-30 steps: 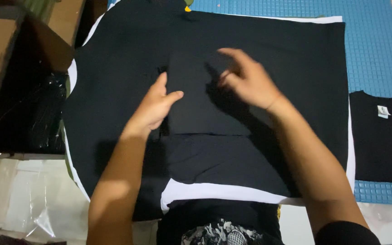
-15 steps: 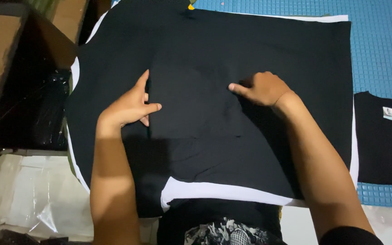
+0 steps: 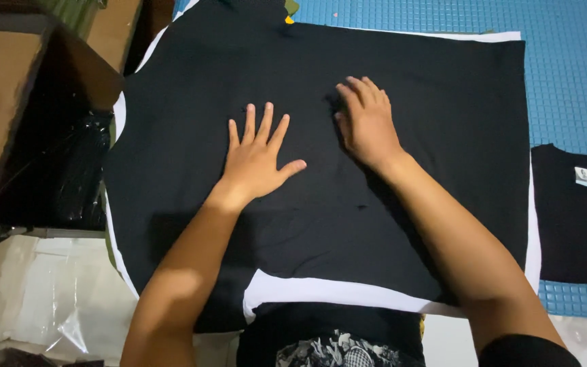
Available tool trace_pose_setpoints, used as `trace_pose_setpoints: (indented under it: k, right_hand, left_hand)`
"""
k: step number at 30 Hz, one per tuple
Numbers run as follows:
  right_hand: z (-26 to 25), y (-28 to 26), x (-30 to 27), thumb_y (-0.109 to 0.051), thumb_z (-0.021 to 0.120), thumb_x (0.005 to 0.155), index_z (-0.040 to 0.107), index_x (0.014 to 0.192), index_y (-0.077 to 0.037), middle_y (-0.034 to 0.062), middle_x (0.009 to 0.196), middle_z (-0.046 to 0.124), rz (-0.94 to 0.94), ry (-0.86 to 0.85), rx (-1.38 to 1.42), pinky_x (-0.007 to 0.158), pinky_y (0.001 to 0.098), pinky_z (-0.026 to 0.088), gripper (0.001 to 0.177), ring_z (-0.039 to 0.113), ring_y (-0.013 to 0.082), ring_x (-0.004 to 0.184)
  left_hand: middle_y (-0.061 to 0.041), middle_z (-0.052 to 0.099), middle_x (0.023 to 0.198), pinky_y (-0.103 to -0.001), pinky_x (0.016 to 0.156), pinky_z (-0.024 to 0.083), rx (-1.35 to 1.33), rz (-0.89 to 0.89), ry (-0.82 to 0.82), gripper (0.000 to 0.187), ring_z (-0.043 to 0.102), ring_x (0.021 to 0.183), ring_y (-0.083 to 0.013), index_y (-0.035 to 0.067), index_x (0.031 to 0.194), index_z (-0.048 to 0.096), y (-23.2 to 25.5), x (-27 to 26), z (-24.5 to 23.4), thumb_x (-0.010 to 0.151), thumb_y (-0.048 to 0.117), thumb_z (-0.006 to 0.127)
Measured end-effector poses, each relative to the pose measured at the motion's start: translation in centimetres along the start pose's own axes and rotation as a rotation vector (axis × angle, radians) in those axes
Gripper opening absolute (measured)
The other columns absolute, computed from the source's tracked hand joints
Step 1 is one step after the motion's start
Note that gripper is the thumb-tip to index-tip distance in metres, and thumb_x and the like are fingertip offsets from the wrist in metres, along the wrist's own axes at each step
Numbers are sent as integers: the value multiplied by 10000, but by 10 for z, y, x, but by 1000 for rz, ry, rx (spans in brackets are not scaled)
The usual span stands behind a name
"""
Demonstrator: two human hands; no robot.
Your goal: Folding and stacking t-shirts on a mat.
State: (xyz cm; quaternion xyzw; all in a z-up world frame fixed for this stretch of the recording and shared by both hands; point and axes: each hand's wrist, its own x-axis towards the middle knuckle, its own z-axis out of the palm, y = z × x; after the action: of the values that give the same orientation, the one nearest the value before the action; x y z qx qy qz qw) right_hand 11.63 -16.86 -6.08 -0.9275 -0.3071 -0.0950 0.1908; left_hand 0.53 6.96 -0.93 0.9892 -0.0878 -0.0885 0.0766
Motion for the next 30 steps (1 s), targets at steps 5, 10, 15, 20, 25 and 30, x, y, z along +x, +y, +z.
trace_pose_setpoints:
  k: [5,10,15,20,25,30]
  right_hand:
    - [-30,-68,-33,-677,497,964,342,1611,-216,131,1710,178,-122,-286,-128,1160,754,156,809,88,450,1560]
    - [-42,-39,-26,-867,581,770,117,1674,-249,140,1740,-65,-26,-600,-100,1163,784,86,1190,-73,448,1573]
    - [-70,-17,-12,-932,317,909,560,1385,-22,195,1347,648,341,-514,-365,994,571,500,1056,597,360,1297]
    - [-14,0,-10,-770,675,778,664,1233,-96,162,1185,747,317,-602,-48,942,538,564,813,695,380,1168]
    - [-28,2,-2,-316,860,784,666,910,-73,107,732,663,276,-303,581,666,385,499,335,663,273,742]
    - [-144,-38,-18,-19,619,759,426,1003,-122,36,819,453,-123,28,389,640,326,320,328,340,199,665]
  left_hand:
    - [-229,39,1722,-775,1159,-9,-4,127,40,1088,-24,1565,-487,113,1652,231,5,-13,1,862,762,603]
    - [-171,-19,1737,-774,1163,-45,1,116,-98,1201,-66,1580,-438,192,1670,154,3,-11,3,781,883,571]
    - [-130,535,1336,-595,1047,371,59,139,232,879,449,1326,-335,91,1430,571,4,-15,8,820,709,703]
    - [-81,613,1045,-507,753,565,49,-58,120,535,657,1024,-319,135,1228,569,15,-11,40,944,586,614]
    - [-106,638,983,-492,700,602,-79,-34,200,537,708,928,-335,95,1199,566,20,-6,19,931,548,676]
    - [-117,456,1538,-325,1002,450,-1137,249,60,691,582,1104,-166,113,1588,157,35,8,12,1046,442,430]
